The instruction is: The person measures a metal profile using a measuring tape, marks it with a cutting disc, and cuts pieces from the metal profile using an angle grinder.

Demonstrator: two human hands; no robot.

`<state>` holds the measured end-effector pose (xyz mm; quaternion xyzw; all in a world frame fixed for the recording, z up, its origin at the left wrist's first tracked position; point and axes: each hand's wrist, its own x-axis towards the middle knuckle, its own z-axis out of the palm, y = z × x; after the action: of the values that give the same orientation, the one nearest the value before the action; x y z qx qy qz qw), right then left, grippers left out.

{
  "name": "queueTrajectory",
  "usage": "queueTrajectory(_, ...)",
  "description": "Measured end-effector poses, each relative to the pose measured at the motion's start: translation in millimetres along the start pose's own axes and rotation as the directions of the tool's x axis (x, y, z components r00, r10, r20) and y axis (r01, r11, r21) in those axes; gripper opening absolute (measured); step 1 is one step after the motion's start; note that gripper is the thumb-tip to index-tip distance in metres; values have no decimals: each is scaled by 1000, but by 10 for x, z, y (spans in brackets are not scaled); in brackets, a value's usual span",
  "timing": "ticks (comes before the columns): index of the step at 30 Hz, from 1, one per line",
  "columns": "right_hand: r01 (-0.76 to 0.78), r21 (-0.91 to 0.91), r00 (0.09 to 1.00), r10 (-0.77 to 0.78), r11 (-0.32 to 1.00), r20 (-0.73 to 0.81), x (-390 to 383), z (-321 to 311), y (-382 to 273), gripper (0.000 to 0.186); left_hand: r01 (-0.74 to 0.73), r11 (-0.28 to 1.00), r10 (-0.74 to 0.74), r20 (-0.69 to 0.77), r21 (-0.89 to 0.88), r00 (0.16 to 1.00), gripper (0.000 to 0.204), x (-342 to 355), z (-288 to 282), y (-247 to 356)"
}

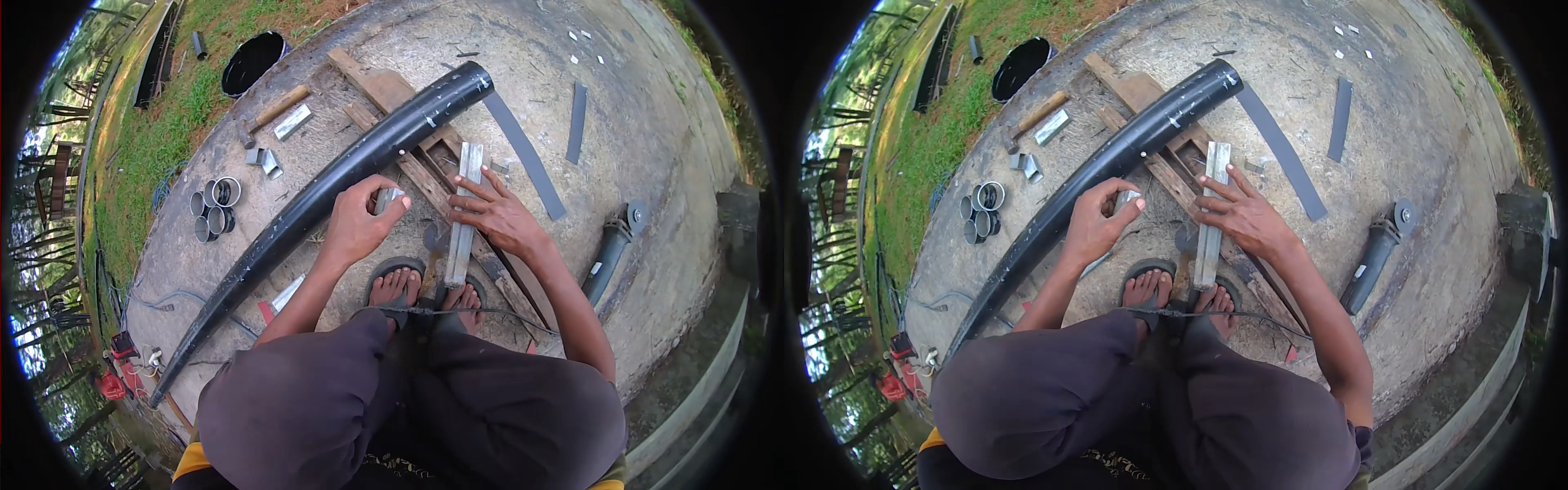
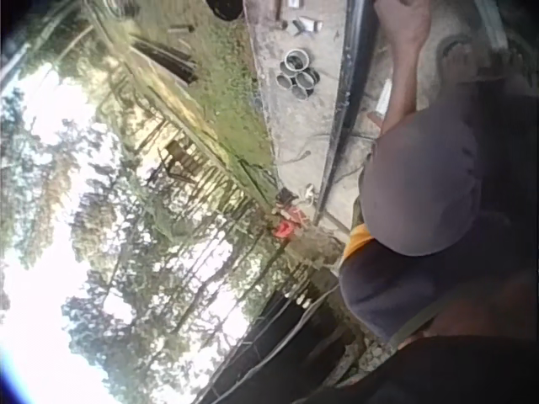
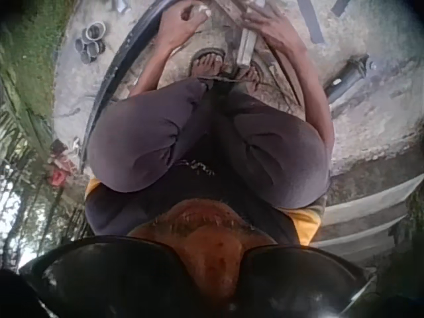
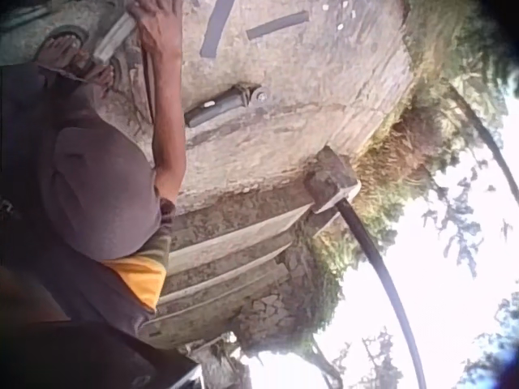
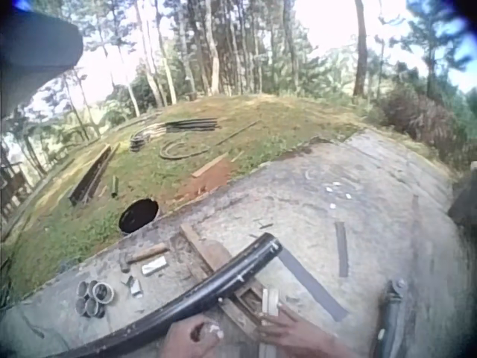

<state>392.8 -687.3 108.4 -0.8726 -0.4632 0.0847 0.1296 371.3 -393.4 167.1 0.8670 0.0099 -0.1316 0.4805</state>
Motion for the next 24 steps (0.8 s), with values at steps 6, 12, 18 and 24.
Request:
queueTrajectory(6, -400, 75, 877, 406, 913, -259, -245, 193, -532, 46, -7, 1000, 7, 36, -7, 999, 41, 122, 419, 28)
queueTrajectory(12, -721, 334, 588, 791, 607, -169, -16, 441, -942, 73, 152, 920, -103, 151, -361, 983, 42, 272, 621, 0)
queueTrajectory(18, -736, 220, 602, 768, 640, -219, -464, 317, -815, 65, 297, 718, -145, 281, -630, 949, 45, 267, 557, -71)
queueTrajectory(24, -772, 262, 553, 815, 579, -172, -788, 281, -882, 60, 24, 977, -7, 79, -213, 997, 54, 251, 655, 72)
